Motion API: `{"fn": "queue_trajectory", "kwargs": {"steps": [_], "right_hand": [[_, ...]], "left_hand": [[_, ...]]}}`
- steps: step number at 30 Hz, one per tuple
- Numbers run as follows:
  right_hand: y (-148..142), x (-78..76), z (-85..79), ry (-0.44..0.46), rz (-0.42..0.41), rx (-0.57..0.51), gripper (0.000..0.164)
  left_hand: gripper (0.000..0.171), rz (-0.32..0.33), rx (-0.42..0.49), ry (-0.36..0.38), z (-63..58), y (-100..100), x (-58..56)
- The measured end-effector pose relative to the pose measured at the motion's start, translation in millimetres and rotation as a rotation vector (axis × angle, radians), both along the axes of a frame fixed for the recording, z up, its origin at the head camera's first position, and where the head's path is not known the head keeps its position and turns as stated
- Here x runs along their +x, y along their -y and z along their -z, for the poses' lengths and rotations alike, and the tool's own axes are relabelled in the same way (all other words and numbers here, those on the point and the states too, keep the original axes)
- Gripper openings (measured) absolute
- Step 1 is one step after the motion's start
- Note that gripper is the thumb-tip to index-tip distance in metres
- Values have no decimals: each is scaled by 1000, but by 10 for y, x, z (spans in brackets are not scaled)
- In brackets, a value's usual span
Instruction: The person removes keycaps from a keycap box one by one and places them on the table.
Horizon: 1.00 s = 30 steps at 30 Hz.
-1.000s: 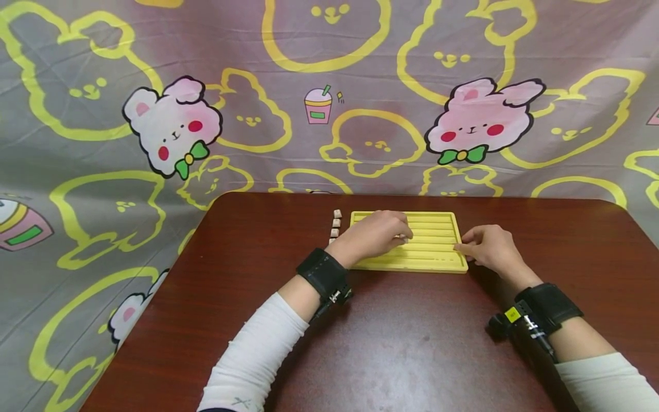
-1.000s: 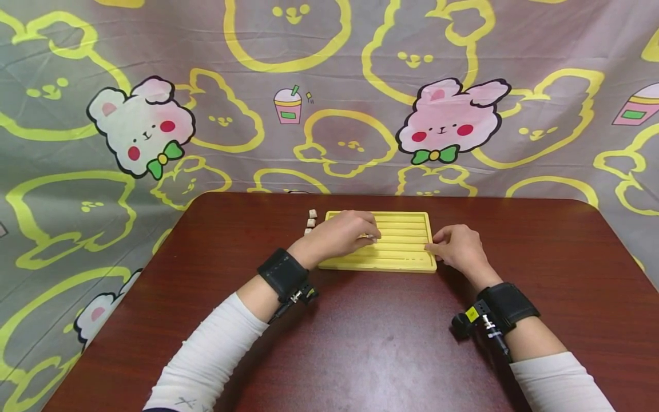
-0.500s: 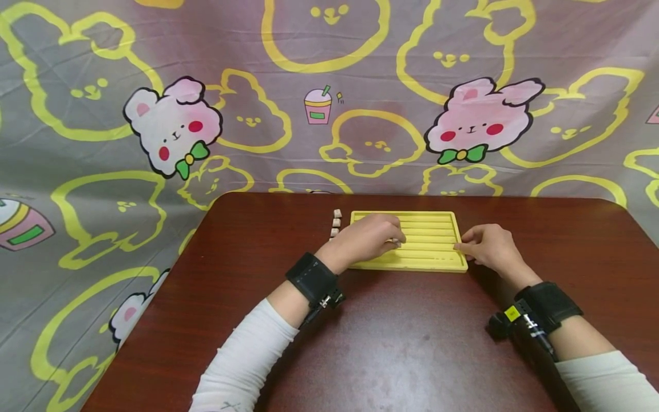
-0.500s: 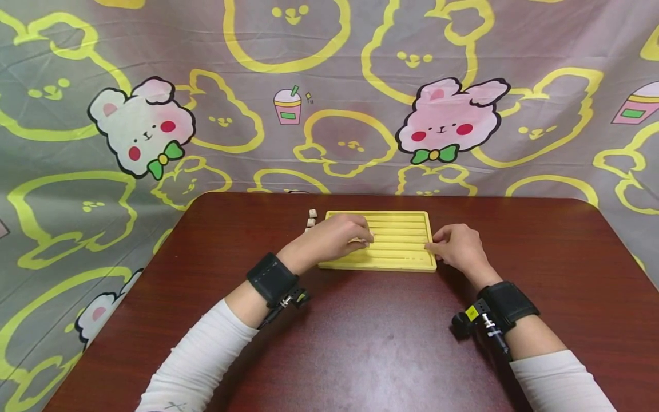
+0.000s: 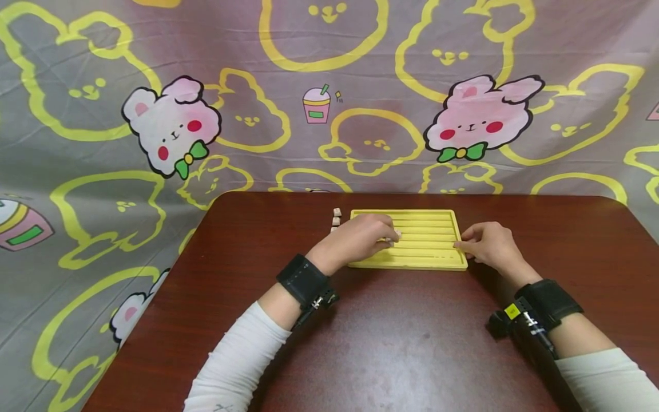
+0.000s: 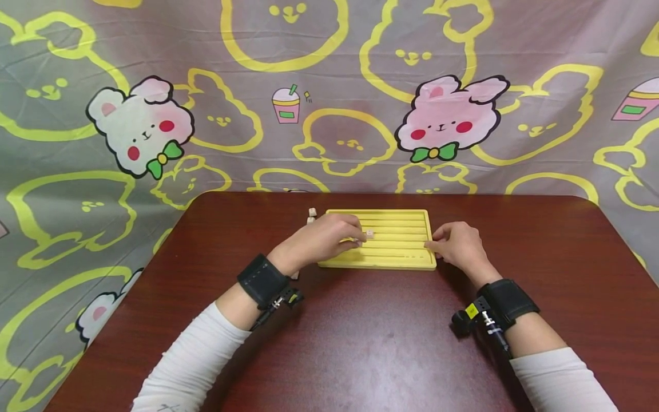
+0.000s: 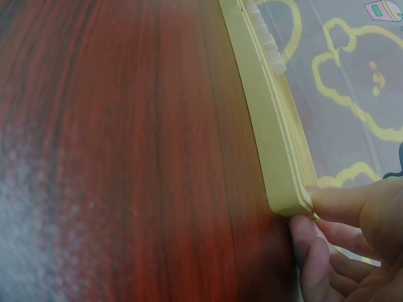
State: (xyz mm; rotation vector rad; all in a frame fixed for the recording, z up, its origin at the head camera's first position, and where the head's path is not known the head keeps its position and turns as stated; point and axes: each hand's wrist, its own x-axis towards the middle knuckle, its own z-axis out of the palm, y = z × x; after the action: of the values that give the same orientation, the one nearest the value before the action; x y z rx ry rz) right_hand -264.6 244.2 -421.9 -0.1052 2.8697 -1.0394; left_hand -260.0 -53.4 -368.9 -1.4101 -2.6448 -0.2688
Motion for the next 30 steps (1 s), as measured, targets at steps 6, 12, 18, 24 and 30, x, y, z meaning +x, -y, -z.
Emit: {"fn": "queue_trajectory", "kwargs": {"steps": [6,12,18,24,30], "right_hand": [[10,-3,-14,5,2,5,36],[10,-6,-13,6,7,7,37],[13,-11,-7,13,13,16,37],[9,-10,3,6,22,18,38],[7,-7,8,1,16,18,37]], "left_hand": [[20,-13,23,-6,-33,61,36],[18,-28,19,-5,-28,131,58],[15,-16,6,-23,-11,199,99],[16,-45,-4,0,20,282,141],[16,-71,15,18,42,360,162]]}}
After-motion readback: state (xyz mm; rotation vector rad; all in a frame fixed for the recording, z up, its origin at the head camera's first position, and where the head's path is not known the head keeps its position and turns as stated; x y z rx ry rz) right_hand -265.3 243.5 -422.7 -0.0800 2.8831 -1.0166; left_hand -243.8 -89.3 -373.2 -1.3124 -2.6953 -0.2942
